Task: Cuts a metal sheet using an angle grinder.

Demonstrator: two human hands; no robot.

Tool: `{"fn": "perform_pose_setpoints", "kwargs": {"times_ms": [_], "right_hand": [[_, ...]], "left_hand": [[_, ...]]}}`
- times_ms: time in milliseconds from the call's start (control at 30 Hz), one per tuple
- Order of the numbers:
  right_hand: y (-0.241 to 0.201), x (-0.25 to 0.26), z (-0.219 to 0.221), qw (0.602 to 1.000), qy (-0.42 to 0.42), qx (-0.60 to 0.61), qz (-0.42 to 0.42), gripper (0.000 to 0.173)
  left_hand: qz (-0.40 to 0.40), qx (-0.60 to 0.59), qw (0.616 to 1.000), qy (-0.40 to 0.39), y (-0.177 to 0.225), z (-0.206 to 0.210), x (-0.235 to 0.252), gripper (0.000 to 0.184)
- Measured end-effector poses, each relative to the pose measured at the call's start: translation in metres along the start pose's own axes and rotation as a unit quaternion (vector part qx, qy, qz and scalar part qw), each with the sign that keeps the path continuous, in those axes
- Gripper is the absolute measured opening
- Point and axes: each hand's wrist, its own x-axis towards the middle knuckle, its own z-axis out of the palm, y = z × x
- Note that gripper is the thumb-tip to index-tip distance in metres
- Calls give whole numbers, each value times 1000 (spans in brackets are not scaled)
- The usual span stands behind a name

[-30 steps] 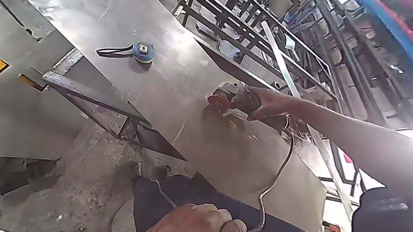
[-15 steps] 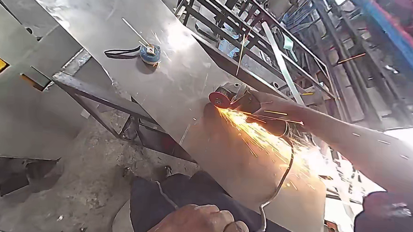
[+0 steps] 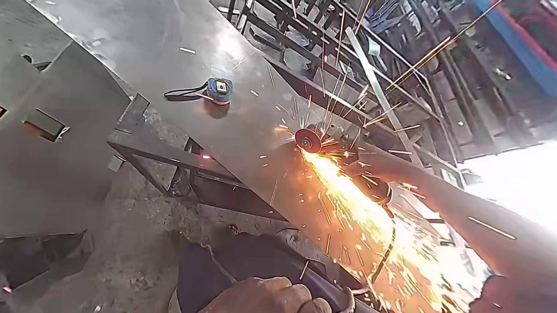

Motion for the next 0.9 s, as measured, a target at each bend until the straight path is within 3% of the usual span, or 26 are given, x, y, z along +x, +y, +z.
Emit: {"fn": "perform_pose_setpoints", "kwargs": {"times_ms": [67, 133, 200, 267, 333, 433, 600, 667, 733, 800, 867, 900], "right_hand": [[-27, -19, 7, 996, 28, -42, 72, 49], [-34, -22, 14, 991, 55, -63, 106, 24], [-17, -13, 13, 998, 18, -24, 55, 28], [-11, -7, 20, 995, 67, -30, 66, 38], [-21, -12, 22, 992, 55, -79, 85, 55], [-32, -16, 30, 986, 79, -22, 143, 40], [-24, -19, 38, 992, 77, 57, 85, 70], [-28, -17, 45, 986, 99, 84, 109, 57], [-28, -13, 48, 987, 106, 23, 121, 52], [-47, -14, 55, 971, 125, -13, 202, 67], [-74, -14, 62, 953, 120, 24, 278, 68], [-63, -16, 63, 958, 131, 65, 247, 69]], "left_hand": [[6, 5, 1000, -6, -1, -6, -6, 29], [9, 5, 1000, -12, -1, -13, -11, 29], [15, 9, 1000, -19, 1, -23, -15, 30], [17, 9, 999, -28, 2, -31, -20, 29], [23, 6, 999, -24, 0, -35, -26, 28], [30, 24, 999, -25, 0, -41, -34, 30], [36, 17, 999, -27, -1, -52, -49, 30], [38, 14, 999, -34, -2, -58, -56, 31], [31, 9, 999, -39, -1, -65, -61, 30], [32, 30, 998, -35, -1, -70, -66, 28], [41, 60, 997, -35, -3, -74, -69, 27], [45, 59, 996, -45, -3, -78, -69, 27]]}}
